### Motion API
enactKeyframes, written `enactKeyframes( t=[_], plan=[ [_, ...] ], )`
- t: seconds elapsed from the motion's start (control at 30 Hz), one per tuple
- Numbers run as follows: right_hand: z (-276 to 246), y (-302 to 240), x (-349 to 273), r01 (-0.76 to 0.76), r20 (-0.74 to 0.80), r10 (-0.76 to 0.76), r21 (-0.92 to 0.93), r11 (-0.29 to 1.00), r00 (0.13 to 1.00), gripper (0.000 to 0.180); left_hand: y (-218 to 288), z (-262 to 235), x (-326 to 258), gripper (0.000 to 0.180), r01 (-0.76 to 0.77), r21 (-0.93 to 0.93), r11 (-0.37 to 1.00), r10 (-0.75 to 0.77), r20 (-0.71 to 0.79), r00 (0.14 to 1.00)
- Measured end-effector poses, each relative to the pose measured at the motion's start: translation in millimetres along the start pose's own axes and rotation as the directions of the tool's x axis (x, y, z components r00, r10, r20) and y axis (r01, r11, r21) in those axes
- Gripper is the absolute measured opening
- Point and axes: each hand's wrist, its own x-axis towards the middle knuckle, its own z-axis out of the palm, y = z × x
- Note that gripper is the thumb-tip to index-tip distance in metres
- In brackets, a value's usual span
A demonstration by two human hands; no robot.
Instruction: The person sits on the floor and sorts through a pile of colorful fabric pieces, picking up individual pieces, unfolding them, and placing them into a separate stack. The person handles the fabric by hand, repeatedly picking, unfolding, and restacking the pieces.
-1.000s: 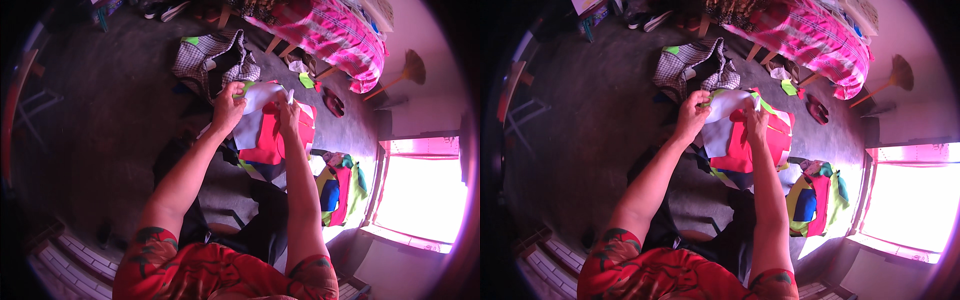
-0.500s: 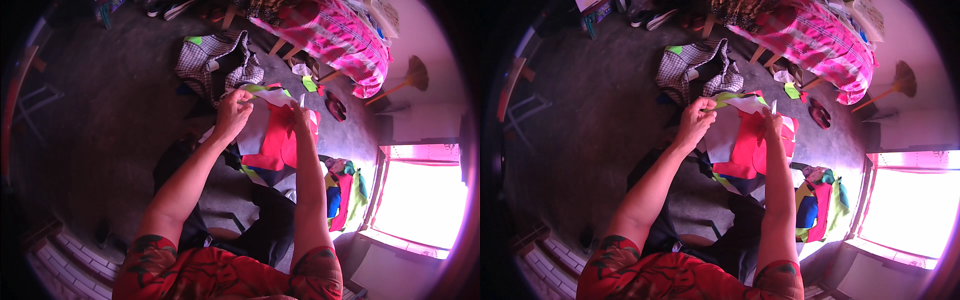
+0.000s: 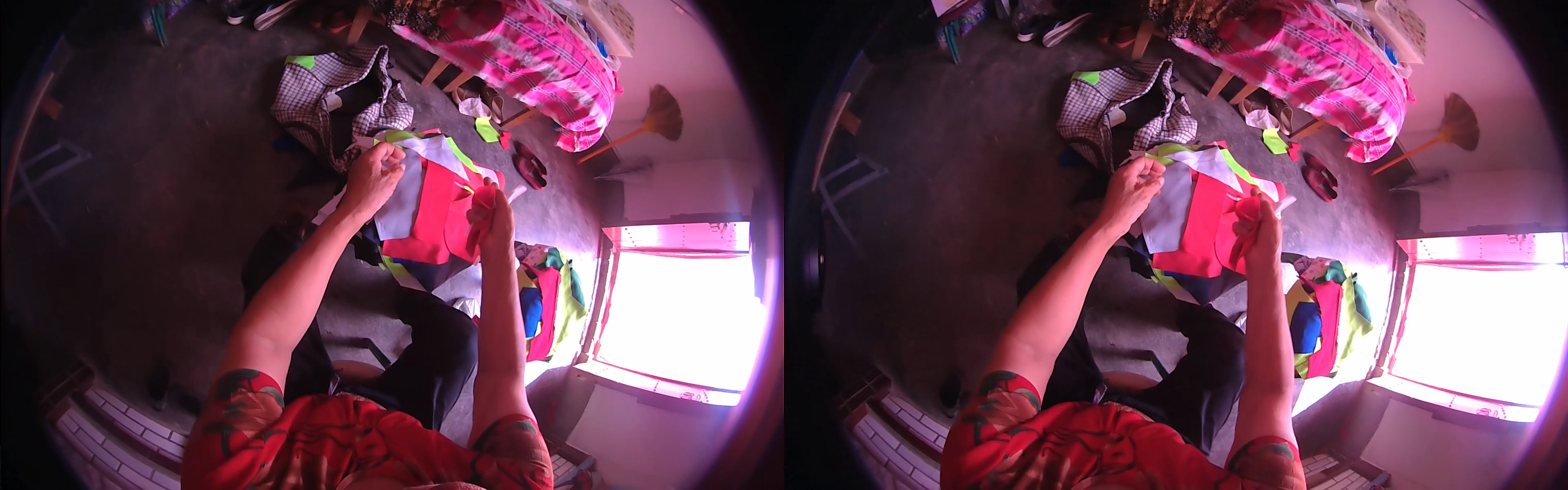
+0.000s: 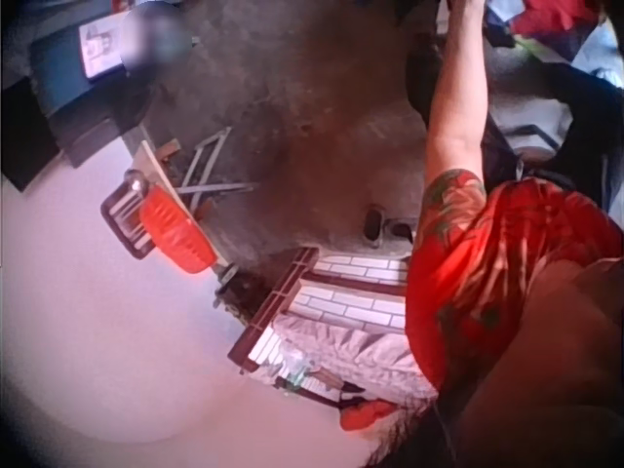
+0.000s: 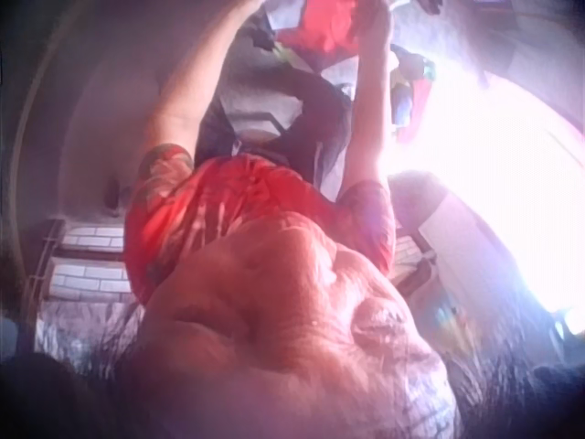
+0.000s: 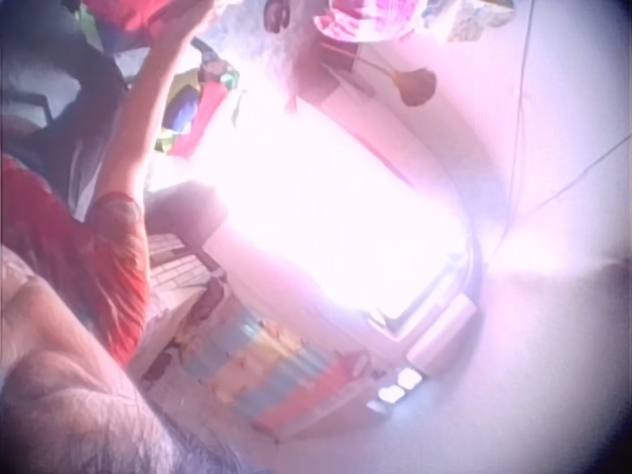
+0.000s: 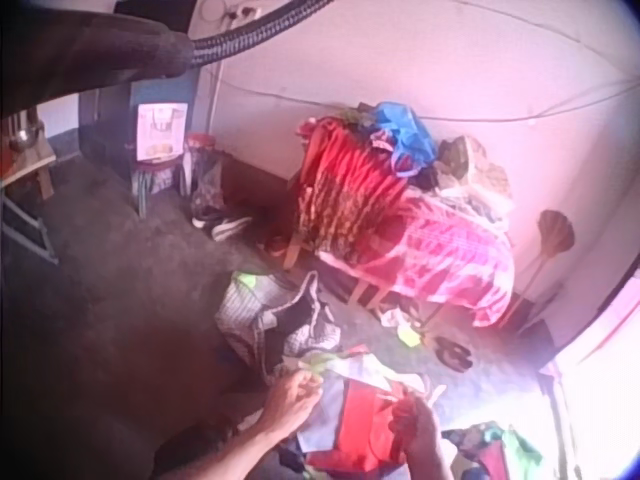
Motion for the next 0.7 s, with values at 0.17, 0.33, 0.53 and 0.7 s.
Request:
enactKeyframes(
  t=[0.17,0.33,0.53,0.7],
  plan=[
    [28.9,35.1,-65.7,-0.140,0.221,0.050,0.412,0.901,0.974,0.022,0.6,5.2,-8.9,0.014,-0.020,0.003,1.000,0.019,0.159,0.987],
    [14.7,78.7,-79.8,-0.092,0.017,0.107,0.652,0.753,0.994,0.022,25.3,11.5,-21.5,0.032,0.254,-0.020,0.967,-0.211,0.494,0.844],
    [16.4,72.1,-68.5,-0.142,-0.028,0.167,0.406,0.903,0.986,0.032,29.5,21.6,-24.0,0.042,0.365,0.014,0.931,-0.290,0.639,0.713],
    [25.7,65.1,-66.1,-0.054,-0.051,0.072,0.299,0.953,0.996,0.032,23.5,31.5,-26.1,0.038,0.348,0.046,0.936,-0.300,0.621,0.724]
  ],
)
